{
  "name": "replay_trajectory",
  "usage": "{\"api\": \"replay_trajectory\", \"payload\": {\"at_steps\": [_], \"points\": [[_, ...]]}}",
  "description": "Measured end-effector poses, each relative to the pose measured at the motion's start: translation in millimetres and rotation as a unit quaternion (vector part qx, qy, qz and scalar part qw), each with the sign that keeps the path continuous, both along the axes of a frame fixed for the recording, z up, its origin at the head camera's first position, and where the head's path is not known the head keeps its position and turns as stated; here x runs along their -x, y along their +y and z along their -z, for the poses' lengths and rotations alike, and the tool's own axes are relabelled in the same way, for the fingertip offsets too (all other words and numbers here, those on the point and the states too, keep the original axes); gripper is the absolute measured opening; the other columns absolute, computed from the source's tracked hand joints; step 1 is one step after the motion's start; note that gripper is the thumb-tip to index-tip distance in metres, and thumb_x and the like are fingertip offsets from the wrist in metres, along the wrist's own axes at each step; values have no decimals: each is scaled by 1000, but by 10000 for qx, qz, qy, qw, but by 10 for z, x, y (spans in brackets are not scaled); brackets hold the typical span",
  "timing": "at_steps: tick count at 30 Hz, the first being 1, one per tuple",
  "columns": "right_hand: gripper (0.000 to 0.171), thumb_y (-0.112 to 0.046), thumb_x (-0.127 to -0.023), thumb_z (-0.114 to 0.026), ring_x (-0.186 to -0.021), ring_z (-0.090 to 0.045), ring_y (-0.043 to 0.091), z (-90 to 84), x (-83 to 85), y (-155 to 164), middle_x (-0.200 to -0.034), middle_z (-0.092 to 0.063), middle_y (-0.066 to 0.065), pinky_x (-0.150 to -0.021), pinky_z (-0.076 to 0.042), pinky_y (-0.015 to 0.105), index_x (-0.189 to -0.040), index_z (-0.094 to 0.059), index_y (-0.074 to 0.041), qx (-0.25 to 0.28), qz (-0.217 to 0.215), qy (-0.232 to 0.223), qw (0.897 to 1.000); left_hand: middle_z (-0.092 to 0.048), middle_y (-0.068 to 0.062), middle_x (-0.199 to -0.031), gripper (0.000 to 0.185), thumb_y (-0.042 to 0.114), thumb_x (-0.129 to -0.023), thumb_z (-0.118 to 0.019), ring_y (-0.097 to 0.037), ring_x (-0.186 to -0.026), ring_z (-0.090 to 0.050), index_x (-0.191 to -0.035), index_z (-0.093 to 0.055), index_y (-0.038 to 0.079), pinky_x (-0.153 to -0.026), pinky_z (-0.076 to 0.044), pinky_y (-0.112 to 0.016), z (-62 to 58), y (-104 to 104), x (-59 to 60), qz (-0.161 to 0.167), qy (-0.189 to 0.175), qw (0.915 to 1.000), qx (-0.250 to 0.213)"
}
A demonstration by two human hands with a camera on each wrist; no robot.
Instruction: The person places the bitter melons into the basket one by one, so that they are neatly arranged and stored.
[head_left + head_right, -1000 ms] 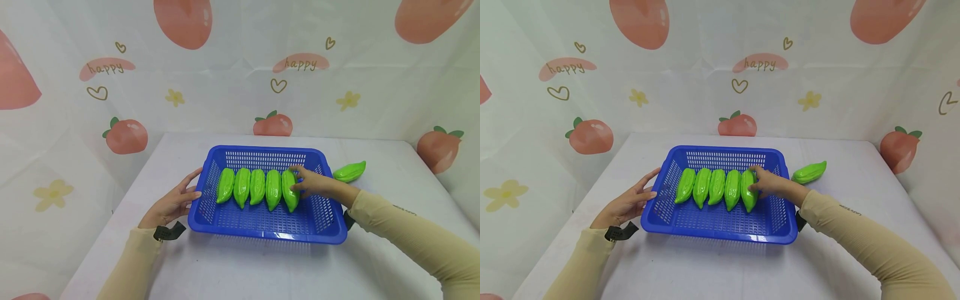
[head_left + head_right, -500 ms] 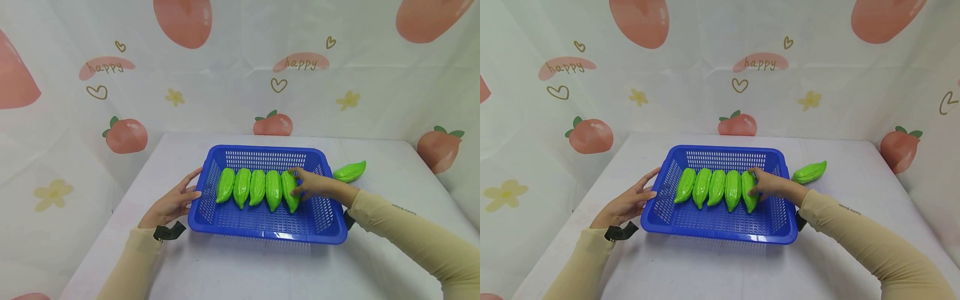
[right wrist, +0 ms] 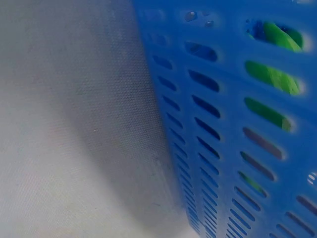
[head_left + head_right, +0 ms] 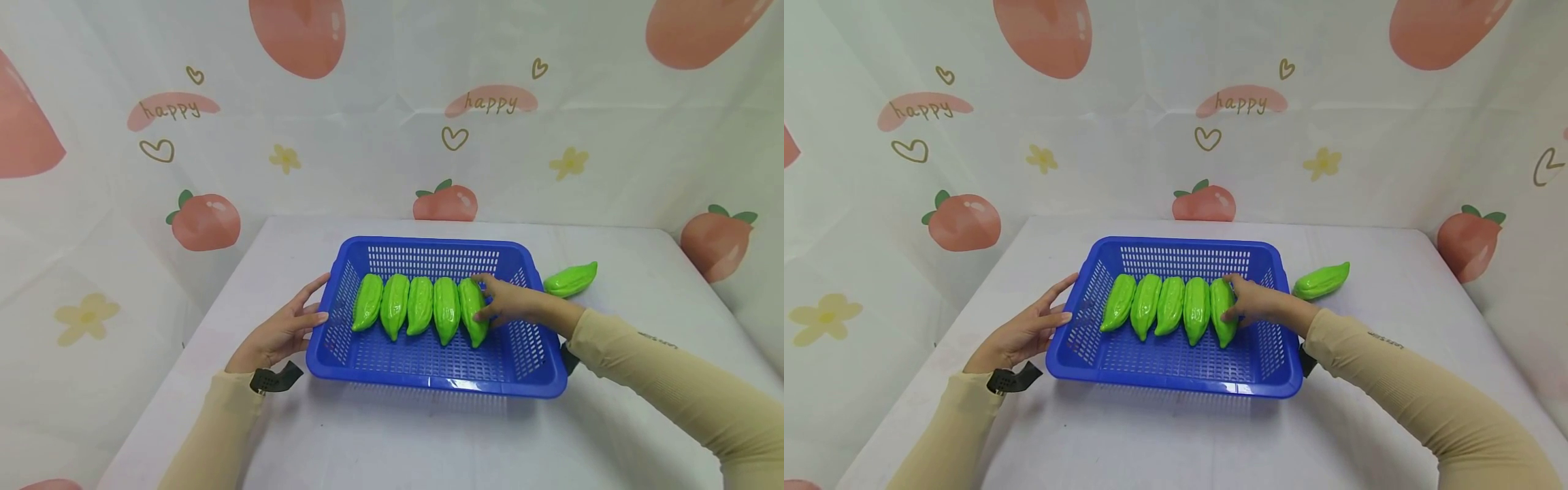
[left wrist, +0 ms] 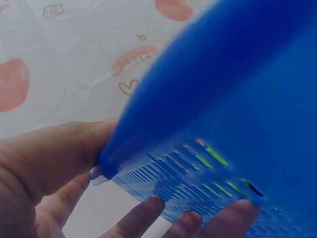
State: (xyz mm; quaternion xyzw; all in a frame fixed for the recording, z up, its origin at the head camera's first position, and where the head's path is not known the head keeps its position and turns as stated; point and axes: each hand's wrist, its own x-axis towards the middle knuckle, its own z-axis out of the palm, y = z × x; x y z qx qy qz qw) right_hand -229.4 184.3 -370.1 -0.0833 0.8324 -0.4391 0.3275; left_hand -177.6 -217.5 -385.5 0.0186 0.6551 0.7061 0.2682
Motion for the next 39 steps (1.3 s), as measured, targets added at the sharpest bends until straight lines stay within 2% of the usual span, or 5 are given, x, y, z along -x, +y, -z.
{"api": "replay_trajectory", "payload": {"at_steps": [6,14,28,34,39], "points": [[86,4,-86,-66,-132,-33,55,23,13,2,-145,-19,43,-92,-53,51,-150,-8,4,-131,-27,136,9998,-34,-19,-152,78,13,-96,-60,-26,-104,-67,-152,-16,45,-87,-55,-48,-5,1,-1,-1,5,10000,30],[87,6,-86,-64,-131,-35,55,23,14,4,-145,-19,43,-95,-50,52,-150,-6,4,11,6,22,10000,-33,-20,-153,77,15,-96,-60,-24,-103,-67,-152,-16,45,-87,-55,-48,-2,-1,-7,-33,31,9999,99],[87,7,-86,-64,-130,-36,55,8,3,-10,-145,-18,43,-94,-51,51,-150,-6,4,-35,19,32,10000,-41,-18,-147,79,11,-95,-60,-25,-100,-68,-151,-17,45,-86,-56,-47,2,3,-3,-57,-50,10000,-9],[87,7,-85,-65,-130,-36,55,-7,-10,-6,-145,-18,43,-95,-50,51,-150,-6,4,1,-5,83,10000,-37,-19,-148,78,14,-95,-62,-24,-99,-67,-151,-18,47,-86,-56,-47,4,9,1,-123,-37,9998,160],[88,7,-85,-65,-131,-35,55,-9,-10,1,-145,-18,43,-95,-51,51,-150,-5,5,50,-39,109,9999,-38,-19,-148,78,14,-94,-62,-24,-100,-67,-151,-19,47,-87,-56,-47,0,11,0,-147,-62,9998,119]]}}
